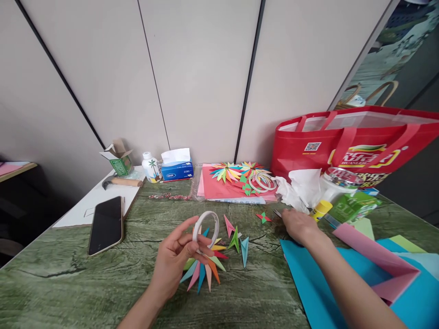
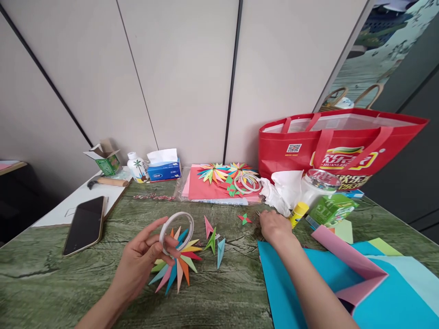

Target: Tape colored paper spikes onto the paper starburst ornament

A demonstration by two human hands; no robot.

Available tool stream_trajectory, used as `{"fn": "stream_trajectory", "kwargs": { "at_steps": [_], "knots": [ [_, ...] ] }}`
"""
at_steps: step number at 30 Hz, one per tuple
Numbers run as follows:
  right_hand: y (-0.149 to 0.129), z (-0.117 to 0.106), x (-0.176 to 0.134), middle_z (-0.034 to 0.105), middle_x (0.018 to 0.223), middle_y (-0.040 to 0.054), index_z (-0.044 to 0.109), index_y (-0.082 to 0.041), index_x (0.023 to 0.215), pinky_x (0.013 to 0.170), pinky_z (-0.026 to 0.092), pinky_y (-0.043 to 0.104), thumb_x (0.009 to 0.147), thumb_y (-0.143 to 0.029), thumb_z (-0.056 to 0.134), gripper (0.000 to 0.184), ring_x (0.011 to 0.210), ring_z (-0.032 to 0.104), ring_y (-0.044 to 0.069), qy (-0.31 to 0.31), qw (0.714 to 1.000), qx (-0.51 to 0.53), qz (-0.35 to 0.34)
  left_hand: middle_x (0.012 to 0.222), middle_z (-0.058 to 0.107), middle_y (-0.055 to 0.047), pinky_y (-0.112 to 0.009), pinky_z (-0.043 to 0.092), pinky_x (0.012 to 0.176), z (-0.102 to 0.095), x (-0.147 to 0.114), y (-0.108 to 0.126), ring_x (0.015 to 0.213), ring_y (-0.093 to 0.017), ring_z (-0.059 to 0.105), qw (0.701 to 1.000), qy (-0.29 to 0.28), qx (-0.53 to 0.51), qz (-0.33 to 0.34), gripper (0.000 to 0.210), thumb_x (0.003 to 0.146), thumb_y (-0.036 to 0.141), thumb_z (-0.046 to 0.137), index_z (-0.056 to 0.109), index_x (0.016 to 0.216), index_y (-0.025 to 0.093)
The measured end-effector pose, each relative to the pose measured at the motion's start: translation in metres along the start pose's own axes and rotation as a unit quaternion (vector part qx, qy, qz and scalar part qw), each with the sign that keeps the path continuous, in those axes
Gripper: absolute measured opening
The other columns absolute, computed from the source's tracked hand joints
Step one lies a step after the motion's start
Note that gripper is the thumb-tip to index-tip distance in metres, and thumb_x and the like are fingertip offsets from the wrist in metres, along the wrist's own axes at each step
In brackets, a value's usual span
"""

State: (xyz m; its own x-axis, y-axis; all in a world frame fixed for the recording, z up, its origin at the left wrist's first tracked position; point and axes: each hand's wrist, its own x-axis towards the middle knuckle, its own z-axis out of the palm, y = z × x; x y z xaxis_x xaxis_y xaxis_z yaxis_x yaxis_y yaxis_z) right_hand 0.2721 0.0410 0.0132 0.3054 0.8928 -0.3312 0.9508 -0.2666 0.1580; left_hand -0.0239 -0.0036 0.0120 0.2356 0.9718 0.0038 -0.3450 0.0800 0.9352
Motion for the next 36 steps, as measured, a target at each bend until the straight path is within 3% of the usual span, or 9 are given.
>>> {"fn": "stream_trajectory", "kwargs": {
  "at_steps": [4, 7, 11, 16, 19, 24, 27, 31, 36],
  "knots": [
    [0.003, -0.002, -0.001, 0.060, 0.106, 0.0177, 0.061, -0.012, 0.095, 0.072, 0.043, 0.036, 0.077, -0.001, 0.040, 0.030, 0.101, 0.058, 0.030, 0.002, 1.000, 0.007, -0.001, 0.082, 0.071, -0.007, -0.034, 0.053, 0.064, 0.003, 0.001, 0.002, 0.068, -0.019, 0.065, 1.000, -0.007, 0.017, 0.008, 0.053, 0.074, 0.022, 0.063, 0.041, 0.123, 0.019],
    [0.004, -0.006, -0.004, 0.056, 0.110, 0.0205, 0.058, -0.009, 0.098, 0.072, 0.043, 0.039, 0.073, -0.004, 0.044, 0.029, 0.099, 0.057, 0.034, 0.018, 0.999, 0.020, -0.021, 0.088, 0.070, -0.007, -0.034, 0.054, 0.064, 0.004, 0.000, 0.001, 0.067, -0.018, 0.064, 0.999, -0.012, 0.033, 0.016, 0.056, 0.075, 0.019, 0.062, 0.036, 0.125, 0.021],
    [-0.001, -0.013, -0.016, 0.055, 0.113, 0.0135, 0.050, -0.013, 0.108, 0.079, 0.042, 0.031, 0.075, -0.011, 0.045, 0.033, 0.100, 0.057, 0.024, 0.060, 0.985, 0.093, -0.133, 0.091, 0.068, -0.008, -0.033, 0.055, 0.056, 0.005, -0.001, 0.001, 0.069, -0.021, 0.065, 0.998, -0.028, 0.048, 0.009, 0.055, 0.078, 0.022, 0.059, 0.033, 0.126, 0.022],
    [-0.019, -0.024, -0.044, 0.059, 0.100, 0.0054, 0.046, -0.019, 0.110, 0.074, 0.045, 0.028, 0.077, -0.014, 0.041, 0.034, 0.084, 0.058, 0.017, 0.111, 0.863, 0.361, -0.335, 0.080, 0.067, -0.007, -0.028, 0.054, 0.047, 0.005, -0.002, 0.001, 0.071, -0.025, 0.067, 0.997, -0.042, 0.070, -0.006, 0.057, 0.077, 0.025, 0.060, 0.032, 0.126, 0.020],
    [-0.029, -0.033, -0.064, 0.059, 0.094, 0.0033, 0.050, -0.020, 0.108, 0.073, 0.045, 0.027, 0.075, -0.012, 0.045, 0.035, 0.082, 0.056, 0.015, 0.119, 0.832, 0.398, -0.367, 0.076, 0.067, -0.005, -0.027, 0.054, 0.051, 0.006, -0.002, 0.002, 0.071, -0.023, 0.067, 0.996, -0.043, 0.081, 0.000, 0.052, 0.077, 0.024, 0.059, 0.035, 0.123, 0.018],
    [-0.036, -0.040, -0.087, 0.054, 0.102, 0.0023, 0.053, -0.022, 0.107, 0.079, 0.042, 0.025, 0.068, -0.010, 0.057, 0.041, 0.089, 0.052, 0.015, 0.093, 0.825, 0.349, -0.434, 0.072, 0.068, -0.004, -0.029, 0.054, 0.052, 0.009, -0.002, 0.003, 0.069, -0.023, 0.068, 0.996, -0.038, 0.080, -0.003, 0.045, 0.076, 0.024, 0.060, 0.039, 0.115, 0.019],
    [-0.039, -0.037, -0.093, 0.052, 0.108, 0.0029, 0.053, -0.023, 0.109, 0.083, 0.041, 0.028, 0.067, -0.014, 0.063, 0.044, 0.097, 0.050, 0.018, 0.089, 0.839, 0.315, -0.434, 0.070, 0.069, -0.003, -0.027, 0.053, 0.047, 0.009, -0.002, 0.002, 0.065, -0.023, 0.068, 0.997, -0.032, 0.074, -0.002, 0.035, 0.075, 0.025, 0.061, 0.041, 0.104, 0.021],
    [-0.048, -0.033, -0.100, 0.052, 0.106, 0.0041, 0.054, -0.024, 0.109, 0.080, 0.041, 0.031, 0.072, -0.013, 0.060, 0.039, 0.097, 0.050, 0.021, 0.105, 0.864, 0.251, -0.423, 0.069, 0.069, -0.002, -0.024, 0.051, 0.042, 0.008, -0.002, 0.001, 0.061, -0.021, 0.068, 0.997, -0.037, 0.074, 0.012, 0.026, 0.075, 0.024, 0.061, 0.042, 0.093, 0.022],
    [-0.060, -0.030, -0.104, 0.052, 0.103, 0.0047, 0.053, -0.024, 0.112, 0.077, 0.042, 0.032, 0.073, -0.008, 0.054, 0.042, 0.095, 0.051, 0.021, 0.127, 0.869, 0.208, -0.430, 0.070, 0.069, -0.002, -0.024, 0.050, 0.040, 0.009, -0.004, 0.000, 0.060, -0.021, 0.068, 0.995, -0.045, 0.088, 0.019, 0.020, 0.076, 0.024, 0.060, 0.044, 0.087, 0.021]
  ]
}}
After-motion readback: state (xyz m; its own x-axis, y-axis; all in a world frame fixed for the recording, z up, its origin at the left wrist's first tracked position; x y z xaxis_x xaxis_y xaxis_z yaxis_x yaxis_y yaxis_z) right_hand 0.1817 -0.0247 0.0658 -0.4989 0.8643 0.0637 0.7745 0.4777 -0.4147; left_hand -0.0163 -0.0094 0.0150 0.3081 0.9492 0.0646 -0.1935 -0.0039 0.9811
